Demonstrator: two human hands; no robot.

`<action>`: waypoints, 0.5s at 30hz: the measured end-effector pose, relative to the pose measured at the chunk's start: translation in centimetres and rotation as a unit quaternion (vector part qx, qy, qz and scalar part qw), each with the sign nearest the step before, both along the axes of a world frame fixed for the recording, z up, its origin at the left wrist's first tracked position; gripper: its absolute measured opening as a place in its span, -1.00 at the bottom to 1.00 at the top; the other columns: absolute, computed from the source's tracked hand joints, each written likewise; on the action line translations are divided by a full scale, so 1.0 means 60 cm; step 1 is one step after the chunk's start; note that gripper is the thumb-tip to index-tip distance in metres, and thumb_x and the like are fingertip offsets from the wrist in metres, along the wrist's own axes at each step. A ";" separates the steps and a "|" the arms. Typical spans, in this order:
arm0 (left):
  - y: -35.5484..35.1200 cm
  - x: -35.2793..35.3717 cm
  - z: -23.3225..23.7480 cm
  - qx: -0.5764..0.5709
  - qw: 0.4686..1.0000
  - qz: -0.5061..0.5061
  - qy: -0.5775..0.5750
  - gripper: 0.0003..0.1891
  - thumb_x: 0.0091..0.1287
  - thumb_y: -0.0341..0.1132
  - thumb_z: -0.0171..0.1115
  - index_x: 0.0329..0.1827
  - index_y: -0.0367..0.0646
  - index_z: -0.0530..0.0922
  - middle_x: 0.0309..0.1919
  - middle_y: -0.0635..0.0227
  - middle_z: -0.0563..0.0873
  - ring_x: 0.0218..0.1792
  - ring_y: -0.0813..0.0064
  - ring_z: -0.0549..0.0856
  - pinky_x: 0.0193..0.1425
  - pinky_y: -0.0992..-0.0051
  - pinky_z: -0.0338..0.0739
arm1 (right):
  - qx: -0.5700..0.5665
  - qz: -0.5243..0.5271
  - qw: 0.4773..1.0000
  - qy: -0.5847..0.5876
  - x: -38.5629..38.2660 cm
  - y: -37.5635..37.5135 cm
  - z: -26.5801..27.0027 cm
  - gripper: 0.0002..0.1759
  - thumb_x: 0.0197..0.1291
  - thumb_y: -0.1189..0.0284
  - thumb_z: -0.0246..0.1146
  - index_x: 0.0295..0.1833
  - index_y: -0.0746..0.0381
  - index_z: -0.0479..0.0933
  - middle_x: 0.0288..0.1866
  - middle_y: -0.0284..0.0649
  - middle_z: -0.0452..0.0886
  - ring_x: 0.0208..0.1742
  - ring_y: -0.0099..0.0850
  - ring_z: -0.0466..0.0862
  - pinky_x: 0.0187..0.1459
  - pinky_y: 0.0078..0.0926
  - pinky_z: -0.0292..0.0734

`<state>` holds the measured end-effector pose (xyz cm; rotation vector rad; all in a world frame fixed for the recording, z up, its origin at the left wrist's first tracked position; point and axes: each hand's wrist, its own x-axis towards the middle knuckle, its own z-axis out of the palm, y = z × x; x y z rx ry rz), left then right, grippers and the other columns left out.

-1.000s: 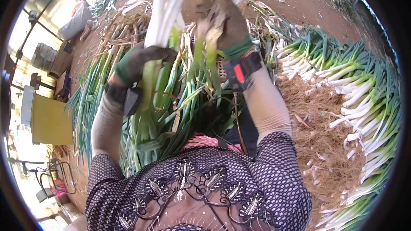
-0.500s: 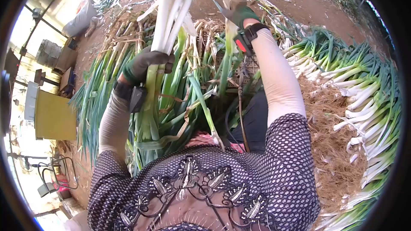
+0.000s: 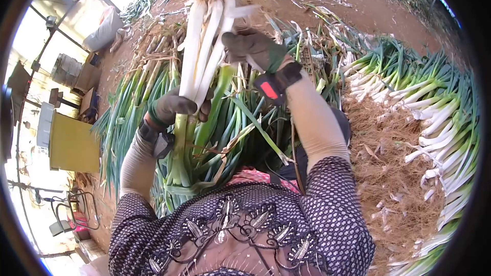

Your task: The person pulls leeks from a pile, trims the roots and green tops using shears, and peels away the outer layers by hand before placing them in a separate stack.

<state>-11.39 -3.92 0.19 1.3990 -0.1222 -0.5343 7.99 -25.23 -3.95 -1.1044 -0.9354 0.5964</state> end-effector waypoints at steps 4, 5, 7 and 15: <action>0.037 -0.021 -0.055 0.098 0.994 -0.042 0.001 -0.47 0.16 -0.27 0.42 0.16 -0.32 0.50 -0.21 0.23 0.72 -0.25 0.43 0.73 -0.12 0.46 0.65 | 0.002 -0.151 0.988 0.040 0.143 -0.152 -0.011 -0.52 0.34 0.13 0.27 0.23 0.16 0.45 -0.23 -0.26 0.63 -0.23 -0.40 0.64 -0.13 -0.42 0.61; 0.031 -0.032 -0.062 0.115 0.993 -0.009 -0.004 -0.47 0.16 -0.28 0.43 0.16 -0.32 0.49 -0.23 0.23 0.71 -0.27 0.46 0.71 -0.16 0.47 0.63 | 0.100 -0.150 0.970 0.161 0.182 -0.215 -0.007 -0.56 0.35 0.13 0.25 0.20 0.15 0.45 -0.39 -0.28 0.61 -0.43 -0.44 0.65 -0.30 -0.50 0.64; 0.016 -0.047 -0.083 0.172 0.982 0.067 -0.036 -0.49 0.14 -0.30 0.43 0.12 -0.32 0.48 -0.25 0.24 0.70 -0.30 0.49 0.68 -0.22 0.48 0.59 | 0.088 -0.440 0.875 0.178 0.141 -0.275 0.076 -0.45 0.29 0.06 0.31 0.21 0.21 0.43 -0.57 -0.49 0.30 -0.61 -0.68 0.34 -0.60 -0.71 0.33; -0.100 -0.020 -0.153 0.518 0.838 0.156 -0.073 -0.42 0.13 -0.15 0.37 0.08 -0.36 0.38 -0.19 -0.23 0.68 -0.12 -0.14 0.71 -0.06 0.11 0.58 | -0.299 -0.283 0.866 -0.284 -0.042 -0.139 0.120 -0.28 0.20 0.12 0.37 0.45 0.01 0.34 -0.14 -0.19 0.70 -0.21 -0.37 0.70 -0.02 -0.45 0.56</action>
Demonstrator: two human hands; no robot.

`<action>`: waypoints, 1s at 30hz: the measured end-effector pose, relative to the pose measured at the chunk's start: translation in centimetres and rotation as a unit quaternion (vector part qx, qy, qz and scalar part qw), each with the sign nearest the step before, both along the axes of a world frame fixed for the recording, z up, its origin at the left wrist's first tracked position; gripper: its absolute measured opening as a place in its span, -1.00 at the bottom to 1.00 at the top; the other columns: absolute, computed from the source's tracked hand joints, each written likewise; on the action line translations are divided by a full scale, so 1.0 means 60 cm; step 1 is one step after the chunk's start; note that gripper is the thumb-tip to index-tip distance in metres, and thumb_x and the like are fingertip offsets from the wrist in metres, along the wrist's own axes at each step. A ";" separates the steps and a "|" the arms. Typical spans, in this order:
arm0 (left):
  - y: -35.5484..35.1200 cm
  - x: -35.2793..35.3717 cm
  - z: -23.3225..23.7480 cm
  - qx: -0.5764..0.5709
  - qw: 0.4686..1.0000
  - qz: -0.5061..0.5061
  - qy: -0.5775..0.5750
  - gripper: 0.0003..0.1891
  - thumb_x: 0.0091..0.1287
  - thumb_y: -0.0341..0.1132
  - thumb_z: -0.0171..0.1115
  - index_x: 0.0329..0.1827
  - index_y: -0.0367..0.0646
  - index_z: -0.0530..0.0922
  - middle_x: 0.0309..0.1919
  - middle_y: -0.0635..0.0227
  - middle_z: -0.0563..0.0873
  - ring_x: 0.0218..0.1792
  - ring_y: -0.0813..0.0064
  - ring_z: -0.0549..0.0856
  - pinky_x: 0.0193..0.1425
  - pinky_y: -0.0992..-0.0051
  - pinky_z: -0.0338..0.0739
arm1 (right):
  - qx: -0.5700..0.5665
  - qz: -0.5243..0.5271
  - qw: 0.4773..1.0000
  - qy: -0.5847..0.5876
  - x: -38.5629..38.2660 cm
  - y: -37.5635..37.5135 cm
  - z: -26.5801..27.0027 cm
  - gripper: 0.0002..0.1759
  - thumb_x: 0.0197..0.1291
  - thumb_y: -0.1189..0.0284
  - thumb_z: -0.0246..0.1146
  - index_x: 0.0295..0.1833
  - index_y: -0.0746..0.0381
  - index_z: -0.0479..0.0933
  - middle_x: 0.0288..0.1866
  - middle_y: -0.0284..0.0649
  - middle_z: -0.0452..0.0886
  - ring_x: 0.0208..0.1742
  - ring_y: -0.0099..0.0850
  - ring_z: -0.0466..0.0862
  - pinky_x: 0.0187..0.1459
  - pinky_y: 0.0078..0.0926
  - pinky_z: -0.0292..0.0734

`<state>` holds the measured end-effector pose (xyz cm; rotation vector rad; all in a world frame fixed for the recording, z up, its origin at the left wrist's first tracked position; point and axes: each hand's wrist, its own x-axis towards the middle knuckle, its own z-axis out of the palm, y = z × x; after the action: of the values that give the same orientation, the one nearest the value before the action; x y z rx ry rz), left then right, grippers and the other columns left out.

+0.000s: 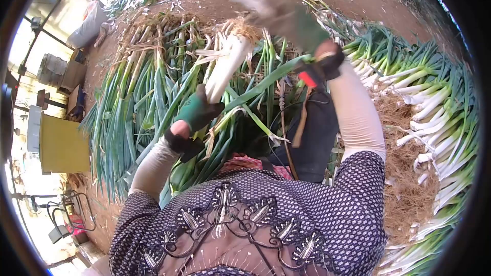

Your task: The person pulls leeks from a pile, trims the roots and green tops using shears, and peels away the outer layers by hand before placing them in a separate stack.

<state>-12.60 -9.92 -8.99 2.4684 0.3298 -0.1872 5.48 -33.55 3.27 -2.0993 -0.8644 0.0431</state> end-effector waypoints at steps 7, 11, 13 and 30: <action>-0.051 -0.015 0.012 0.033 0.999 -0.030 -0.021 -0.31 0.08 -0.04 0.48 0.10 -0.33 0.35 -0.19 -0.19 0.69 -0.17 -0.14 0.72 -0.10 0.07 0.60 | -0.309 0.076 0.918 -0.238 -0.043 0.078 -0.125 -0.63 0.25 0.12 0.23 0.05 0.10 0.58 -0.26 -0.07 0.72 -0.20 -0.08 0.74 -0.15 -0.15 0.58; -0.047 -0.012 0.013 -0.010 0.999 -0.031 0.000 -0.31 0.07 -0.07 0.45 0.12 -0.35 0.37 -0.20 -0.14 0.71 -0.18 -0.07 0.73 -0.10 0.14 0.61 | -0.287 -0.089 0.902 -0.309 0.009 0.054 -0.108 -0.74 0.26 0.22 0.19 -0.07 0.12 0.61 -0.34 -0.11 0.72 -0.27 -0.13 0.74 -0.27 -0.14 0.58; -0.031 -0.011 0.000 -0.055 0.998 -0.028 -0.017 -0.34 0.10 -0.09 0.47 0.12 -0.35 0.40 -0.21 -0.06 0.71 -0.18 0.10 0.75 -0.11 0.25 0.62 | -0.213 -0.178 0.910 -0.309 0.095 -0.015 -0.133 -0.74 0.26 0.23 0.19 -0.05 0.11 0.61 -0.36 -0.13 0.71 -0.32 -0.17 0.74 -0.31 -0.17 0.59; 0.143 0.023 0.177 -0.247 0.947 -0.073 -0.193 -0.64 0.24 -0.20 0.39 0.01 -0.24 0.66 -0.32 0.40 0.73 -0.25 0.59 0.68 -0.15 0.53 0.58 | 0.263 0.336 0.799 0.424 -0.328 0.255 -0.293 -0.40 0.18 0.48 0.32 0.37 0.15 0.40 0.18 -0.07 0.60 0.23 -0.24 0.57 0.25 -0.31 0.47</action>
<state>-11.22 -1.34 1.66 1.9696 -0.0665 0.1415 -14.19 -18.22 -14.30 -0.9717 -0.8541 0.9358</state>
